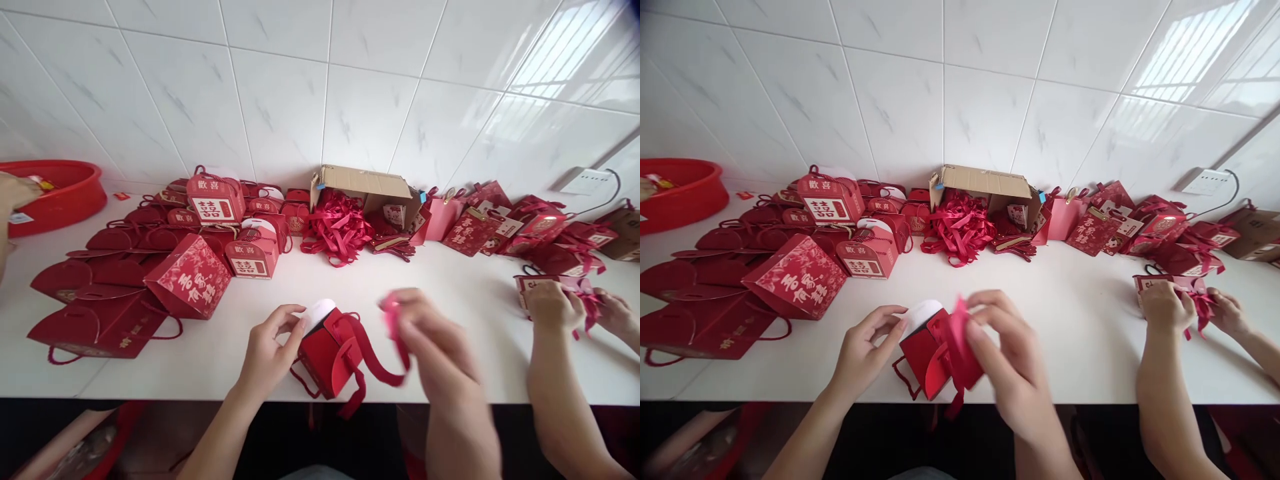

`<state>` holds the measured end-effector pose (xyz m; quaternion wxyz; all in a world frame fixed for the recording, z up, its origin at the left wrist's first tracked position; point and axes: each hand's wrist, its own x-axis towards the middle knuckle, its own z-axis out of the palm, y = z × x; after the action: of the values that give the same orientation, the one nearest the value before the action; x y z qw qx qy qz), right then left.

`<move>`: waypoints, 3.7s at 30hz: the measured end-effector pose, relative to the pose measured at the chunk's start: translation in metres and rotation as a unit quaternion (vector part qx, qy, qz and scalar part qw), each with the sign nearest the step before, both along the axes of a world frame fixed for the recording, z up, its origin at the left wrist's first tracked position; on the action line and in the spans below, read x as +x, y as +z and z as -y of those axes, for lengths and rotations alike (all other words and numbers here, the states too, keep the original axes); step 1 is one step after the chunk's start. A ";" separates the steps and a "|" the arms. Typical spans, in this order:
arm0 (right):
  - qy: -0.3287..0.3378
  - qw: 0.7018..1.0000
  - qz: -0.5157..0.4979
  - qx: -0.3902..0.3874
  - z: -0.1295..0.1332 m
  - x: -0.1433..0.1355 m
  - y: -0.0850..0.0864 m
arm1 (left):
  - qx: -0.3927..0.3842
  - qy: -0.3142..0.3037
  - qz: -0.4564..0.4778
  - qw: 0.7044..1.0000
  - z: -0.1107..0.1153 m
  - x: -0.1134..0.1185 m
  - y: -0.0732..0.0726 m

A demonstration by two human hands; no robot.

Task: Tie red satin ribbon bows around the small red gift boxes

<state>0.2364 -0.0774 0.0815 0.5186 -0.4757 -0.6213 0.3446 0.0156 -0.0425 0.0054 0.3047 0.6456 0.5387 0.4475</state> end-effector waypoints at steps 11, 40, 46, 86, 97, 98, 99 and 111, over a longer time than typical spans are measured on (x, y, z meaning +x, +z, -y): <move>0.127 0.961 0.162 -0.187 -0.045 -0.045 -0.034 | -0.027 0.015 0.051 0.998 0.001 0.003 -0.002; 0.079 0.968 0.139 -0.193 0.027 0.029 -0.078 | 0.047 0.173 -0.083 0.980 -0.013 -0.062 -0.013; 0.058 0.981 0.116 -0.146 0.013 0.006 -0.101 | -0.182 -0.154 0.063 0.969 -0.005 -0.006 -0.019; 0.029 0.693 -0.653 -0.305 -0.001 0.005 -0.108 | -0.363 0.052 0.682 0.633 0.023 0.002 -0.032; -0.074 0.801 -0.533 -0.261 0.001 -0.012 -0.129 | -0.345 0.087 0.529 0.771 0.024 0.003 -0.039; -0.087 0.813 -0.516 -0.255 0.002 -0.013 -0.132 | -0.340 0.083 0.505 0.789 0.025 0.003 -0.040; -0.096 0.822 -0.503 -0.248 0.003 -0.013 -0.135 | -0.334 0.082 0.483 0.805 0.026 0.001 -0.041; -0.197 0.855 -0.438 -0.196 0.011 0.005 -0.124 | -0.216 0.165 0.437 0.858 0.012 -0.040 -0.029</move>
<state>0.2417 -0.0884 -0.0428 0.6903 -0.4795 -0.1429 0.5226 -0.0246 -0.0542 -0.0234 0.5619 0.2034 0.5322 0.5997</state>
